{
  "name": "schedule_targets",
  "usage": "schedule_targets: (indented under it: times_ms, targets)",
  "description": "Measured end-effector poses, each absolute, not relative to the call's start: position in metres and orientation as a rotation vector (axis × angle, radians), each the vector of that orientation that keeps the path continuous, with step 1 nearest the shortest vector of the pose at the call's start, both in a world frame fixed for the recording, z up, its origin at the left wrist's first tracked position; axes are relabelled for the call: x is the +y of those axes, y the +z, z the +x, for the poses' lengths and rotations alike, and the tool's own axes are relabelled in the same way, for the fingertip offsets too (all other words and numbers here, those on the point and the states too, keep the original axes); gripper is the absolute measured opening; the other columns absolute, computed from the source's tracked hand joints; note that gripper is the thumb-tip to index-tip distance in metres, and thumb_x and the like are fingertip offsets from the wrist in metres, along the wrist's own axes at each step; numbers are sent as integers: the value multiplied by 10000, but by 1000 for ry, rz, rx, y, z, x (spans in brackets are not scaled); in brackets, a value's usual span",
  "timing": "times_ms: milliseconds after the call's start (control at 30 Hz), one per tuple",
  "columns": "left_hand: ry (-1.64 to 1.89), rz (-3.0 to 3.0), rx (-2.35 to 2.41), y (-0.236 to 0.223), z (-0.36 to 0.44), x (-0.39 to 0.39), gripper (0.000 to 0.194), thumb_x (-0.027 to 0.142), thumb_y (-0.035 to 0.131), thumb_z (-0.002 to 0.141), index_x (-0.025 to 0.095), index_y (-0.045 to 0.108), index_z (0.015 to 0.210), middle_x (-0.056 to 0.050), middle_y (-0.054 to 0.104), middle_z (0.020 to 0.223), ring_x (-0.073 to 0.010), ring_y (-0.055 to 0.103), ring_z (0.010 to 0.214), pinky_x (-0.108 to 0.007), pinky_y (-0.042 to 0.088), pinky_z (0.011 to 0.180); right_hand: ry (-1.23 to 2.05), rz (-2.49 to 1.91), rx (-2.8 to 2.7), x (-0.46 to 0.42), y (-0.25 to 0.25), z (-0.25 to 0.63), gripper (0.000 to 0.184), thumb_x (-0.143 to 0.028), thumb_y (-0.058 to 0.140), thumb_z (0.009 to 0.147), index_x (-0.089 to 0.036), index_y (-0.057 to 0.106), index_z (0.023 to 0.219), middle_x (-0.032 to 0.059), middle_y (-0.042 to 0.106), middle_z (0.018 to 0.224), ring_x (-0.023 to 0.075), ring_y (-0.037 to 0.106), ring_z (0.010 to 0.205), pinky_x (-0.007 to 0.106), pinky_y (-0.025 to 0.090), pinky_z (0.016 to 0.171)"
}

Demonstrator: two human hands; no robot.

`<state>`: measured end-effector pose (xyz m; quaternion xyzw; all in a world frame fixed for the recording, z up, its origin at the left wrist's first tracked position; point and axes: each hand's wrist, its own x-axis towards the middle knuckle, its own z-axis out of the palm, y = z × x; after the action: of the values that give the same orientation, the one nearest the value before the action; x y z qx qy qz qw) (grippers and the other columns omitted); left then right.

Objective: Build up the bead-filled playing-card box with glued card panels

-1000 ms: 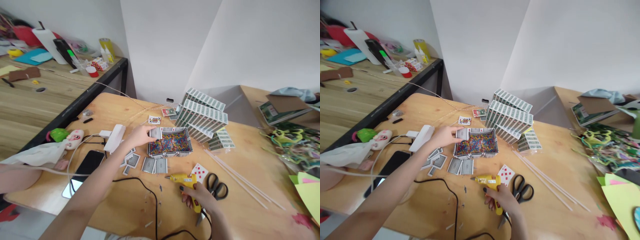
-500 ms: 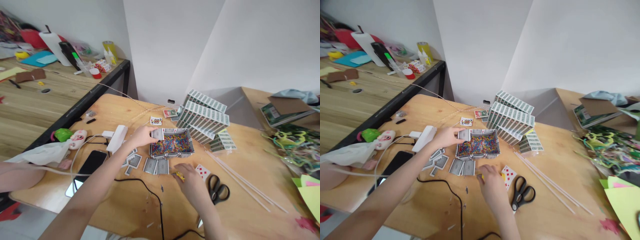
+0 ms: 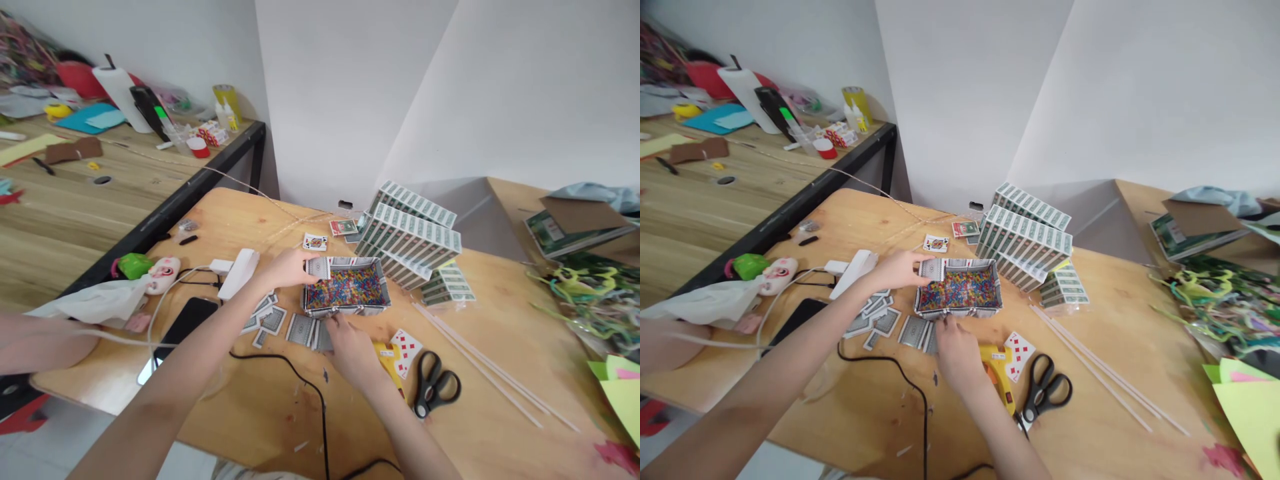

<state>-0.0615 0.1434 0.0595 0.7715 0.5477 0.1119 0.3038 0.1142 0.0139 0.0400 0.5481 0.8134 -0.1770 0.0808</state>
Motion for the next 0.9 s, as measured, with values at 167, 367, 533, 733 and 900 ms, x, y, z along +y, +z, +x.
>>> schedule_targets:
  times_ms: [167, 367, 533, 733, 900]
  targets:
    - [302, 2073, 1420, 59, -62, 145, 585, 365, 709, 623, 201, 614, 1176, -49, 712, 944, -238, 636, 905, -281, 449, 771, -658, 1762, 2541, 9, 67, 130, 533, -208, 719, 660, -188, 507, 1149, 118, 529, 1159, 275, 622, 889, 402, 515, 750]
    - [253, 2098, 1390, 57, -62, 150, 569, 326, 710, 628, 211, 606, 1176, -53, 693, 1060, -233, 639, 924, -278, 464, 759, -857, 1933, 2870, 36, 72, 125, 560, -105, 697, 637, -209, 471, 1139, 103, 483, 1161, 269, 487, 1110, 426, 434, 924]
    - [304, 2064, 1383, 53, -64, 150, 567, 300, 717, 638, 213, 599, 1186, -58, 656, 1156, -239, 618, 1018, -292, 460, 848, -1118, 2180, 2736, 57, 52, 112, 560, -60, 687, 614, -215, 499, 1119, 71, 528, 1085, 231, 557, 980, 386, 478, 836]
    - [354, 1976, 1349, 50, -67, 148, 568, 281, 709, 653, 208, 590, 1203, -42, 650, 1167, -225, 602, 1069, -266, 444, 903, -1169, 2251, 2715, 66, 33, 113, 535, -180, 763, 590, -201, 600, 1099, 71, 603, 1037, 236, 588, 963, 388, 471, 858]
    - [377, 1942, 1364, 46, -69, 148, 585, 318, 718, 647, 235, 584, 1211, -46, 615, 1216, -235, 571, 1123, -290, 412, 953, -1232, 2115, 2775, 70, 34, 116, 530, -192, 749, 621, -196, 608, 1133, 89, 608, 1127, 224, 567, 1071, 370, 417, 954]
